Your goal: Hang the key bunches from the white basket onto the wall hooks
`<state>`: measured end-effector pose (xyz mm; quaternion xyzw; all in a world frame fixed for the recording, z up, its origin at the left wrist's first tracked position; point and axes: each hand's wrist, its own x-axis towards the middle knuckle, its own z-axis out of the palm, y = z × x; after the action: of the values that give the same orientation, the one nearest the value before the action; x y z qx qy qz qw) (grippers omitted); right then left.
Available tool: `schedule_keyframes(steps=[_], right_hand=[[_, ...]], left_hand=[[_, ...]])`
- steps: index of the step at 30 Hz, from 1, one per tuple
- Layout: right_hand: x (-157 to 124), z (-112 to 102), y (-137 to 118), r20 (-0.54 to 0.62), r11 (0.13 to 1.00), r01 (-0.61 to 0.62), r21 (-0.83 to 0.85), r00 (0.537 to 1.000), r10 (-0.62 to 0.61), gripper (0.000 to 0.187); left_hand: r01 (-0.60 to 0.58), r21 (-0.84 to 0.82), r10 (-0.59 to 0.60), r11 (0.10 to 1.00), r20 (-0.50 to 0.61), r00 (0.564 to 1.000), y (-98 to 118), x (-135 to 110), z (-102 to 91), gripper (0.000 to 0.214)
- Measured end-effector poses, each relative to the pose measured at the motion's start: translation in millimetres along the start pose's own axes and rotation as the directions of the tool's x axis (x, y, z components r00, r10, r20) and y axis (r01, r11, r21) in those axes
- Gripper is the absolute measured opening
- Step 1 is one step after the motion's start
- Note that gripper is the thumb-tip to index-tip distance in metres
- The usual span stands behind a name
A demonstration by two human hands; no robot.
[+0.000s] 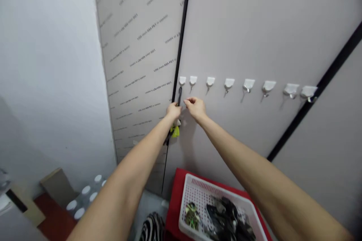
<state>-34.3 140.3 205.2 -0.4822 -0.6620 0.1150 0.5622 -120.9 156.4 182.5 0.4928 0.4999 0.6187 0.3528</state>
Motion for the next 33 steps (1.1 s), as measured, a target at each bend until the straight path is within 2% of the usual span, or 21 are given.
schedule_keyframes(steps=[2,5,7,9,11,13,15,17,19,22,24,28,31,33], right_hand=[[-23.5,-14.4,11.8,0.085,1.000,0.003,0.019,0.996,-0.005,0.020],[-71.4,-43.5,40.7,0.213,0.998,-0.058,0.005,0.975,0.056,0.019],[-108.7,-65.9,65.0,0.291,0.990,-0.127,-0.060,0.947,0.139,0.018],[-146.0,-87.9,89.6,0.355,0.970,-0.187,-0.156,0.906,0.231,0.018],[-179.1,-106.9,110.4,0.405,0.942,-0.213,-0.258,0.862,0.306,0.018],[-205.0,-121.4,124.5,0.415,0.915,-0.188,-0.358,0.845,0.336,0.019],[-223.1,-131.2,131.4,0.395,0.893,-0.126,-0.432,0.864,0.313,0.019],[-235.5,-137.1,133.5,0.380,0.879,-0.083,-0.469,0.880,0.286,0.020],[-244.7,-140.1,134.2,0.387,0.878,-0.075,-0.474,0.877,0.284,0.024],[-256.4,-141.4,136.8,0.403,0.885,-0.052,-0.463,0.877,0.263,0.029],[-262.3,-141.4,139.6,0.396,0.888,-0.034,-0.459,0.887,0.238,0.029],[-267.2,-142.1,142.8,0.382,0.902,-0.041,-0.430,0.897,0.222,0.024],[-266.5,-143.8,141.2,0.359,0.920,-0.070,-0.387,0.907,0.220,0.016],[-265.6,-145.1,139.3,0.341,0.927,-0.095,-0.364,0.912,0.227,0.012]], left_hand=[[-0.016,0.079,0.018,0.997,-0.023,1.000,-0.7,-1.5,-2.9,0.020],[-0.123,0.239,0.148,0.963,-0.089,0.985,-6.7,-10.4,-9.9,0.029],[-0.193,0.282,0.234,0.940,-0.119,0.965,-17.4,-25.3,-14.6,0.032],[-0.222,0.259,0.256,0.940,-0.106,0.961,-35.1,-50.4,-16.3,0.032],[-0.175,0.206,0.182,0.963,-0.017,0.983,-59.1,-84.3,-13.0,0.029],[-0.094,0.217,0.067,0.972,0.131,0.989,-85.6,-122.6,-4.2,0.025],[-0.060,0.291,-0.035,0.955,0.310,0.950,-109.4,-159.5,7.8,0.024],[-0.112,0.383,-0.095,0.917,0.482,0.871,-126.6,-190.0,20.0,0.024],[-0.237,0.469,-0.116,0.851,0.608,0.786,-136.7,-211.2,30.1,0.026],[-0.445,0.538,-0.120,0.716,0.723,0.680,-142.4,-226.0,41.2,0.032],[-0.530,0.553,-0.127,0.643,0.759,0.638,-143.4,-228.2,46.8,0.035],[-0.551,0.602,-0.164,0.578,0.747,0.645,-145.4,-225.3,54.0,0.035],[-0.479,0.635,-0.246,0.606,0.722,0.646,-147.9,-222.4,55.0,0.036],[-0.405,0.667,-0.296,0.625,0.683,0.668,-149.1,-221.5,54.5,0.041]])
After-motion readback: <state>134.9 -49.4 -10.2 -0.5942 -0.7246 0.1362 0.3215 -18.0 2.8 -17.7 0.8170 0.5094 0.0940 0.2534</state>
